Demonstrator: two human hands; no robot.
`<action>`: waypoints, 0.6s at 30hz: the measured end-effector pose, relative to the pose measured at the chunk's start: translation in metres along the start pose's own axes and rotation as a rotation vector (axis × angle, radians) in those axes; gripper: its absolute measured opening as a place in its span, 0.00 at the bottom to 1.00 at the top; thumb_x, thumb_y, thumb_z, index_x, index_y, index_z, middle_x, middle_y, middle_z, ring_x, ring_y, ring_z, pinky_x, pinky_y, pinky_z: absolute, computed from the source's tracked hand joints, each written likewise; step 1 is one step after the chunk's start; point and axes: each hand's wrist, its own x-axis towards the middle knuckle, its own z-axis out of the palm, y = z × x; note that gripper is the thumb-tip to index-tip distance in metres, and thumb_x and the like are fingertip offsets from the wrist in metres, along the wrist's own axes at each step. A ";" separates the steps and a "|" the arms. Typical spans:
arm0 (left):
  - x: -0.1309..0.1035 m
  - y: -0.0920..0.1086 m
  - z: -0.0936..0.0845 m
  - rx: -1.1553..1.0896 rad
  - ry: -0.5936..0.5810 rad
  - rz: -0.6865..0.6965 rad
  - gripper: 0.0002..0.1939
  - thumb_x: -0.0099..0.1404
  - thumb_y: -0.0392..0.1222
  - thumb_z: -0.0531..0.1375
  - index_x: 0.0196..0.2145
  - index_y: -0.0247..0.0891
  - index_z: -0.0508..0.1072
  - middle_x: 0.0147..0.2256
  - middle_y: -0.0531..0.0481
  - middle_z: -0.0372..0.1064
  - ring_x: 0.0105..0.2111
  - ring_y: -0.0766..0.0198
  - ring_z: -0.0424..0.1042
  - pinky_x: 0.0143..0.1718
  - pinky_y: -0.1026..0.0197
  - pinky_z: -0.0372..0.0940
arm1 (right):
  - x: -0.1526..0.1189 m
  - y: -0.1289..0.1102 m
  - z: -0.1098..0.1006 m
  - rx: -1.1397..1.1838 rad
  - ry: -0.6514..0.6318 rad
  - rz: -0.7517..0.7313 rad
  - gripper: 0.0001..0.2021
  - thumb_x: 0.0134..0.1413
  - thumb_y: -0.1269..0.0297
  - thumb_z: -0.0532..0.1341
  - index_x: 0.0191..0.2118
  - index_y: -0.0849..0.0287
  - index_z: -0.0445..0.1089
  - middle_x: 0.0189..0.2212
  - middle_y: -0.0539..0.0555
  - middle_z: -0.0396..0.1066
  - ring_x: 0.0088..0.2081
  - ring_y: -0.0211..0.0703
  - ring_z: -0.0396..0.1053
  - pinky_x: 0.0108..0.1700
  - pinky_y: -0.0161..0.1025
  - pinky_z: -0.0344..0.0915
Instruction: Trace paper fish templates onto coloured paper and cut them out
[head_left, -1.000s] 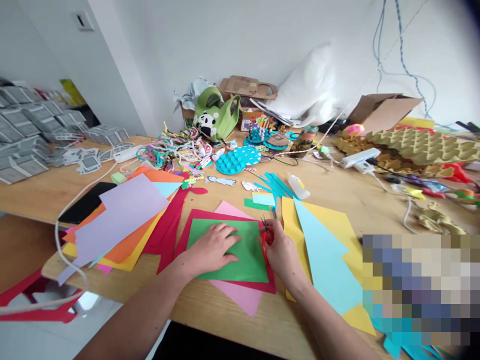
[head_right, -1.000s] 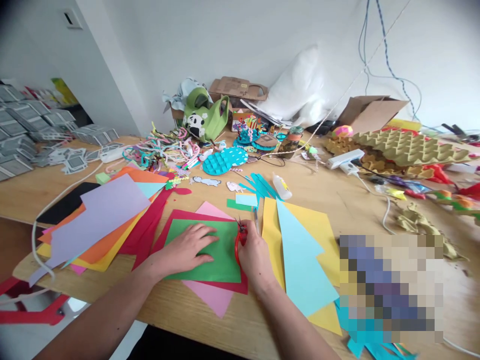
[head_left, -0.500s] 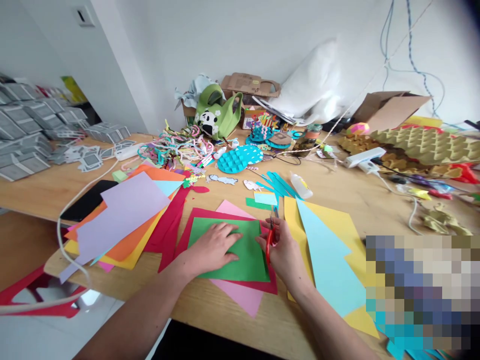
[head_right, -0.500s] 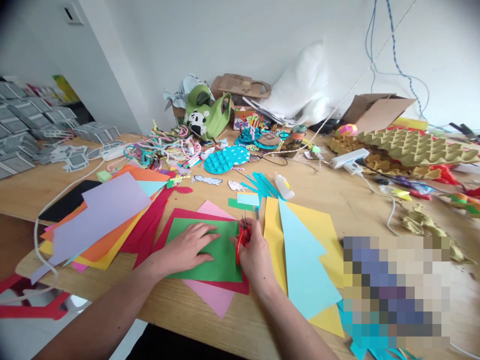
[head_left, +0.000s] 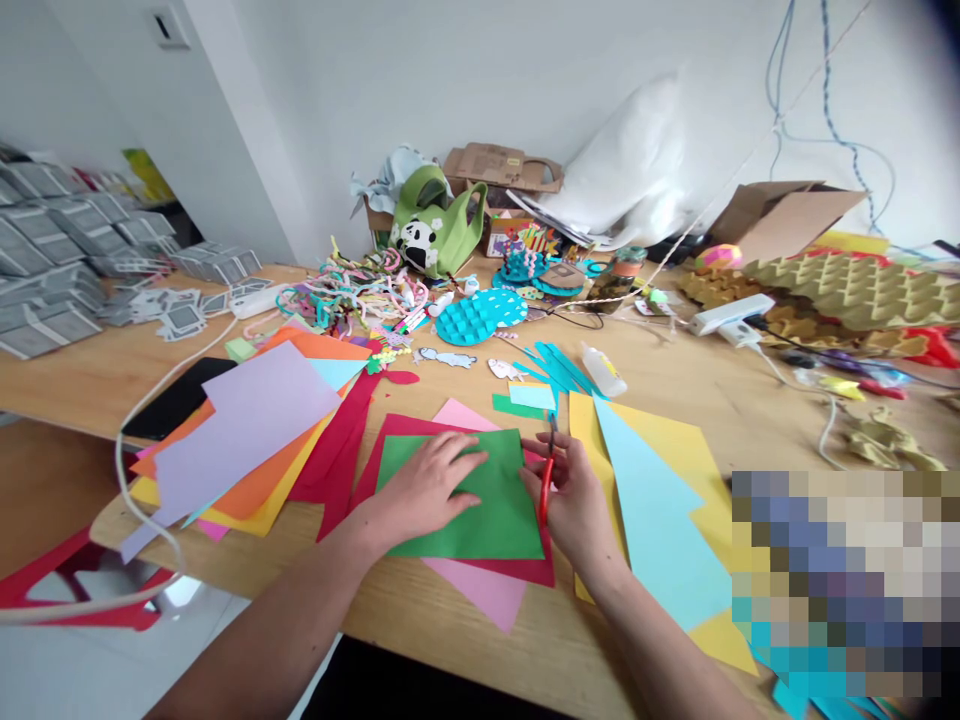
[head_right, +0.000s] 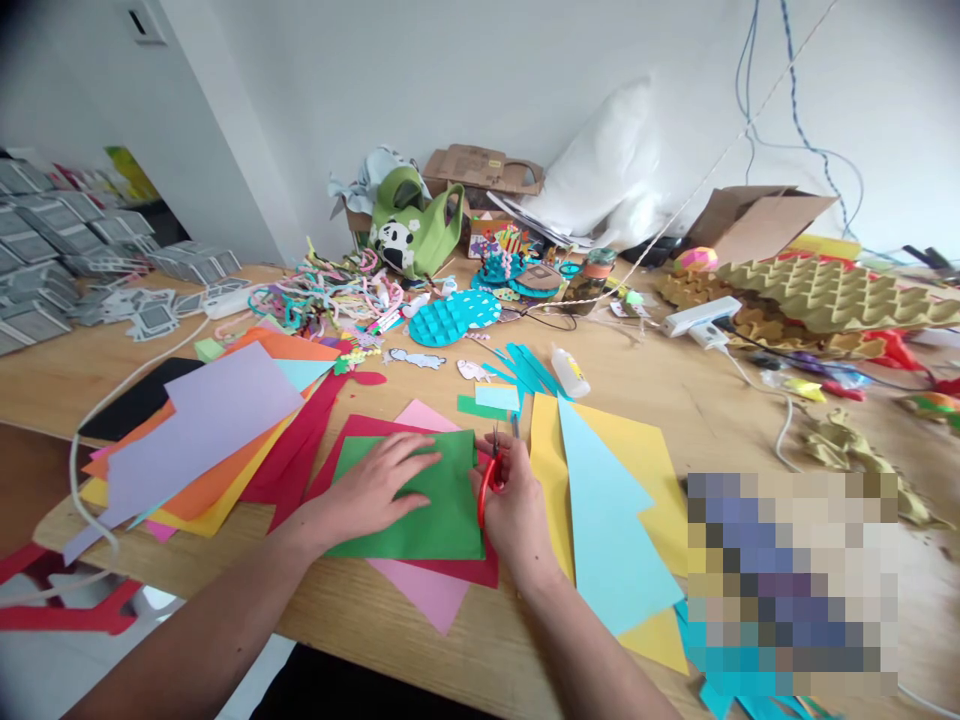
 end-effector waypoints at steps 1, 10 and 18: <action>0.001 -0.001 -0.002 -0.009 0.047 -0.014 0.27 0.64 0.46 0.60 0.59 0.41 0.61 0.59 0.43 0.59 0.60 0.53 0.55 0.60 0.48 0.55 | -0.001 -0.004 0.000 0.061 0.019 -0.001 0.21 0.47 0.60 0.66 0.47 0.53 0.62 0.45 0.58 0.72 0.38 0.45 0.73 0.41 0.46 0.70; -0.002 0.006 -0.015 0.018 -0.069 0.070 0.63 0.42 0.73 0.63 0.67 0.40 0.44 0.68 0.37 0.29 0.66 0.36 0.27 0.63 0.34 0.35 | 0.005 -0.017 -0.009 0.351 0.169 0.081 0.25 0.40 0.60 0.72 0.44 0.53 0.63 0.37 0.53 0.76 0.35 0.41 0.72 0.37 0.39 0.67; -0.006 0.022 -0.015 0.033 -0.134 0.097 0.59 0.47 0.54 0.70 0.67 0.48 0.40 0.69 0.45 0.24 0.66 0.39 0.26 0.63 0.34 0.34 | 0.011 -0.012 -0.013 0.500 0.220 0.250 0.28 0.32 0.62 0.74 0.43 0.54 0.64 0.33 0.50 0.76 0.32 0.41 0.72 0.34 0.38 0.66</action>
